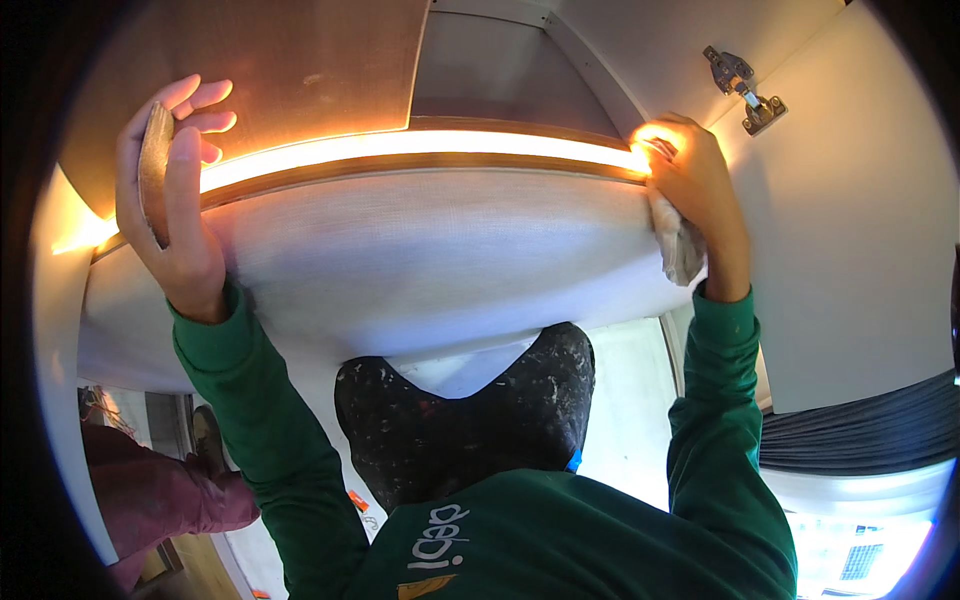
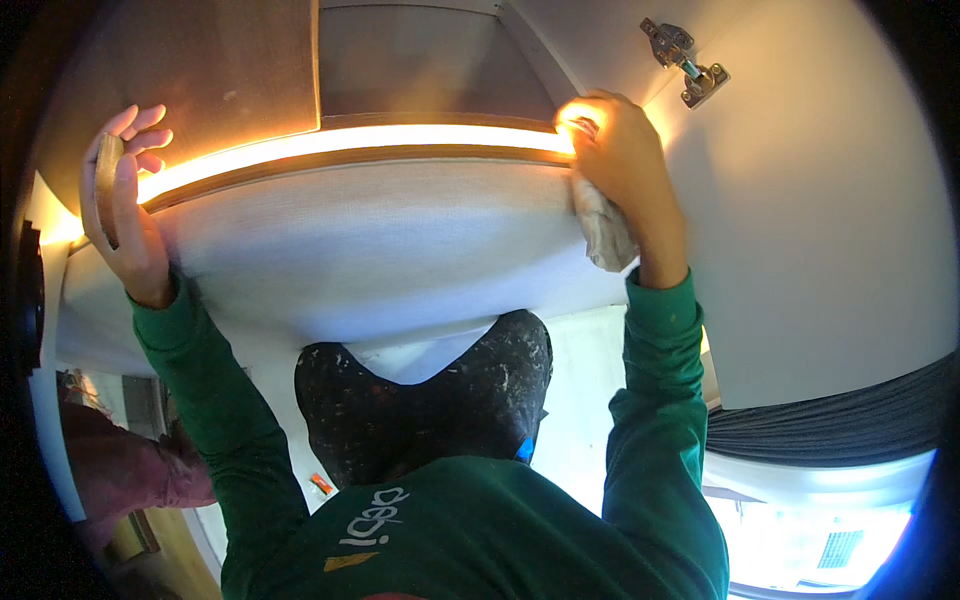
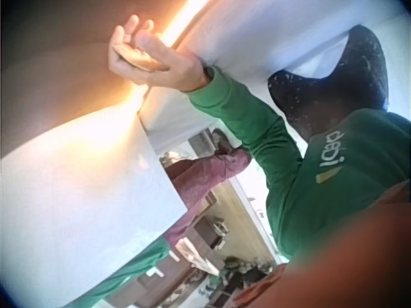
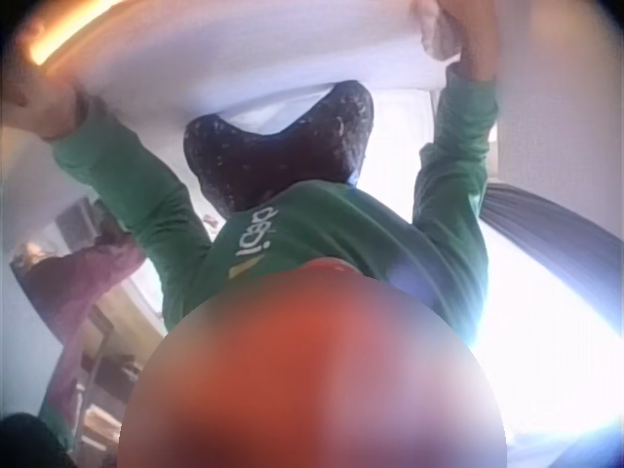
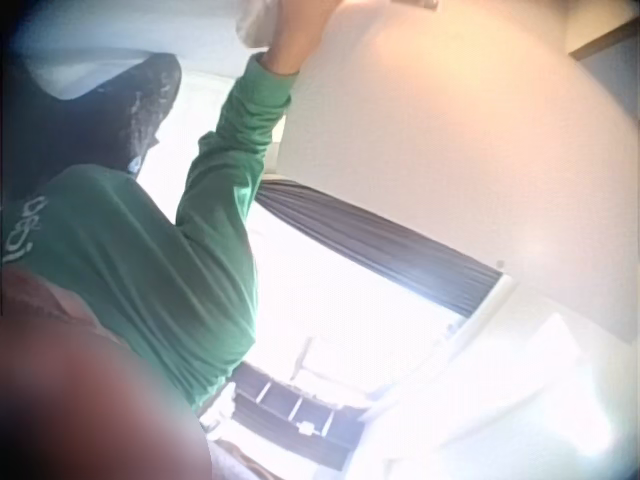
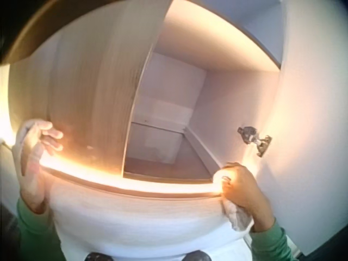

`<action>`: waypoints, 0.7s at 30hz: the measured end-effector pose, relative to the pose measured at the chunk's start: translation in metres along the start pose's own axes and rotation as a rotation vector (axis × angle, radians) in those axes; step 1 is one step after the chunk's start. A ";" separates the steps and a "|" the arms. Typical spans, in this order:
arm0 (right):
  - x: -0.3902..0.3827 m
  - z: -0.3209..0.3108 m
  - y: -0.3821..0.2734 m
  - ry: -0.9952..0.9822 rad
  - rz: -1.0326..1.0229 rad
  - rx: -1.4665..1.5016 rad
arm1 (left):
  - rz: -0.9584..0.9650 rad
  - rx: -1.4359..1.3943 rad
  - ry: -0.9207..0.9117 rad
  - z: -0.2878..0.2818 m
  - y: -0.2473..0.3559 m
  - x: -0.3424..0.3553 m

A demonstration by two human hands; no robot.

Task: The person installs an LED strip light under a cabinet, pressing it into place and smoothing it along the edge. They use a cloth to wipe the strip and a small tool to adjust the fit. The person works methodically along the length of the strip, ensuring it adheres properly.

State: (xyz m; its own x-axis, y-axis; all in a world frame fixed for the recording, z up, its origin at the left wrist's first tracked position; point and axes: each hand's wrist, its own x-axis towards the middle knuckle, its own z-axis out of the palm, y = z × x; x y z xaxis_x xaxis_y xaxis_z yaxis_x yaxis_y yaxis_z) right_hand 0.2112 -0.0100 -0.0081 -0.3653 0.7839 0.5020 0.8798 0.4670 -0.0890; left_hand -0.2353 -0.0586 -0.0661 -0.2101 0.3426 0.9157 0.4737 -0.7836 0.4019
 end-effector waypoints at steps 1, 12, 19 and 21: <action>0.002 0.005 -0.002 0.007 -0.037 0.002 | -0.008 0.016 0.003 0.000 0.000 0.000; -0.004 -0.002 -0.004 -0.016 0.057 0.027 | 0.035 0.076 0.012 -0.001 -0.004 0.001; 0.012 0.011 -0.026 -0.108 -0.214 0.304 | 0.022 0.032 0.017 -0.001 -0.002 0.006; 0.009 0.002 -0.027 -0.147 0.000 0.235 | -0.002 0.014 0.019 -0.001 -0.001 0.004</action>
State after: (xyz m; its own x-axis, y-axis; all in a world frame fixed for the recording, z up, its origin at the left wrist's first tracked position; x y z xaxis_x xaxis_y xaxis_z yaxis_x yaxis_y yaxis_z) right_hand 0.1834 -0.0145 -0.0030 -0.4208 0.8266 0.3737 0.7912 0.5359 -0.2945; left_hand -0.2372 -0.0569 -0.0623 -0.2275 0.3342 0.9147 0.4847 -0.7758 0.4040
